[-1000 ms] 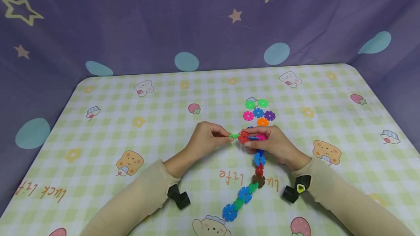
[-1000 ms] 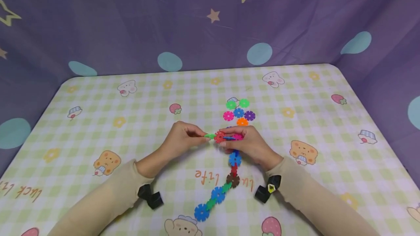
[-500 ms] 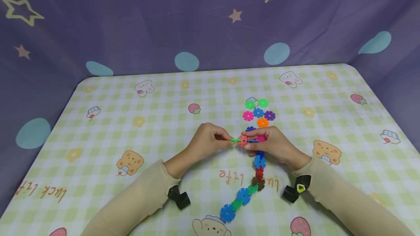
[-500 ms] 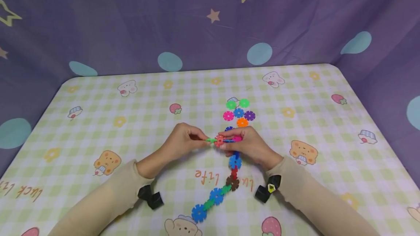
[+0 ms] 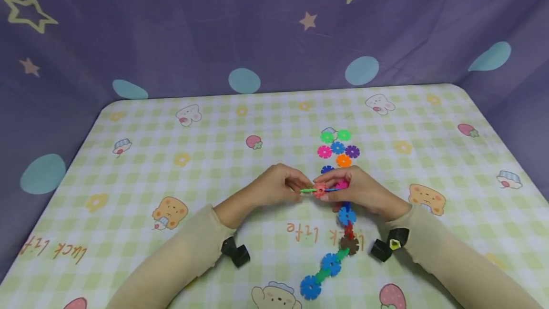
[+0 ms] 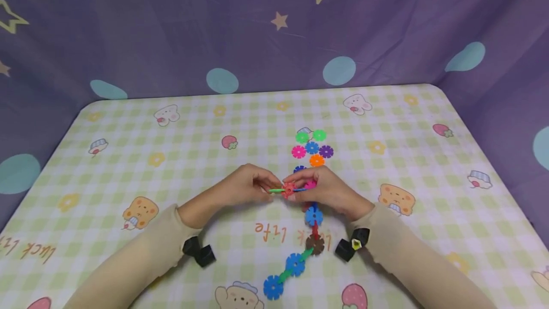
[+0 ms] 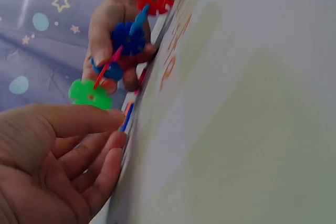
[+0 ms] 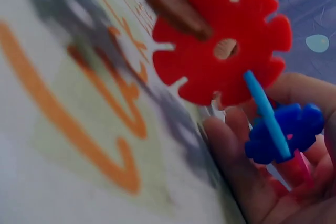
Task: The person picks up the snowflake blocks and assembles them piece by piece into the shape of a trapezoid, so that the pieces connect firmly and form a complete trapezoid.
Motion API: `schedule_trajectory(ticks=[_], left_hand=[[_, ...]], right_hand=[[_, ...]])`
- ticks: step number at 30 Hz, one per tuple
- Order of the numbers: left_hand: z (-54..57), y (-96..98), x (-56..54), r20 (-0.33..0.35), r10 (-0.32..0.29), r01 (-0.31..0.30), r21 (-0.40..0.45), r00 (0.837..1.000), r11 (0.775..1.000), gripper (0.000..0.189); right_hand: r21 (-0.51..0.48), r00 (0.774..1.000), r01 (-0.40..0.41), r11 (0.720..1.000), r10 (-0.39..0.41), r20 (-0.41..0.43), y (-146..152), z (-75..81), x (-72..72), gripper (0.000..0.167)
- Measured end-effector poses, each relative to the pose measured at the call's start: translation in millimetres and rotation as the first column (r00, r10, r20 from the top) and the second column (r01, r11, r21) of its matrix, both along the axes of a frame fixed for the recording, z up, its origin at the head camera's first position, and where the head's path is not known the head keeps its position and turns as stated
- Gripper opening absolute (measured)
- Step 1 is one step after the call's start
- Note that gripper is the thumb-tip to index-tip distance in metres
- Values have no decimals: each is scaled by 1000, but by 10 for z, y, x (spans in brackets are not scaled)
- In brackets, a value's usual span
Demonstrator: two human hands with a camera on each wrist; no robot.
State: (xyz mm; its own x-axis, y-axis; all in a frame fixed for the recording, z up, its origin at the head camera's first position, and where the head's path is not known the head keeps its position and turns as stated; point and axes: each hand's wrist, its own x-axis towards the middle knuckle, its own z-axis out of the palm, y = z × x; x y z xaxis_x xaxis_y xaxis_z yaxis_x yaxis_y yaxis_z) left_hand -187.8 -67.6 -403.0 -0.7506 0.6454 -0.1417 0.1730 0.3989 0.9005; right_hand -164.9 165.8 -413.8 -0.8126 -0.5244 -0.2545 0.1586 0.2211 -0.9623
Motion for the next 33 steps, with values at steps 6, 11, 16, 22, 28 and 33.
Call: schedule_trajectory(ticks=[6, 11, 16, 22, 28, 33], left_hand=[[39, 37, -178, 32, 8, -9, 6, 999, 1000, 27], [56, 142, -291, -27, 37, -39, -79, 999, 996, 28], [71, 302, -335, -99, 6, -22, -164, 995, 986, 33], [48, 459, -368, -202, -63, 9, -257, 977, 966, 39], [33, 533, -386, -255, -84, -5, -329, 963, 944, 35], [18, 566, -394, -258, -76, -22, -358, 963, 933, 30]], right_hand=[[-30, 998, -56, 998, 56, -18, 31, -23, -35, 38], [-71, 996, -88, 994, 88, -11, 50, -38, -56, 37], [-109, 994, -112, 988, 112, -8, 68, -39, -54, 36], [-119, 990, -138, 983, 136, -26, 86, -44, -54, 32], [-113, 989, -147, 983, 145, -33, 91, -39, -60, 31], [-118, 989, -146, 982, 144, -24, 88, -32, -56, 31]])
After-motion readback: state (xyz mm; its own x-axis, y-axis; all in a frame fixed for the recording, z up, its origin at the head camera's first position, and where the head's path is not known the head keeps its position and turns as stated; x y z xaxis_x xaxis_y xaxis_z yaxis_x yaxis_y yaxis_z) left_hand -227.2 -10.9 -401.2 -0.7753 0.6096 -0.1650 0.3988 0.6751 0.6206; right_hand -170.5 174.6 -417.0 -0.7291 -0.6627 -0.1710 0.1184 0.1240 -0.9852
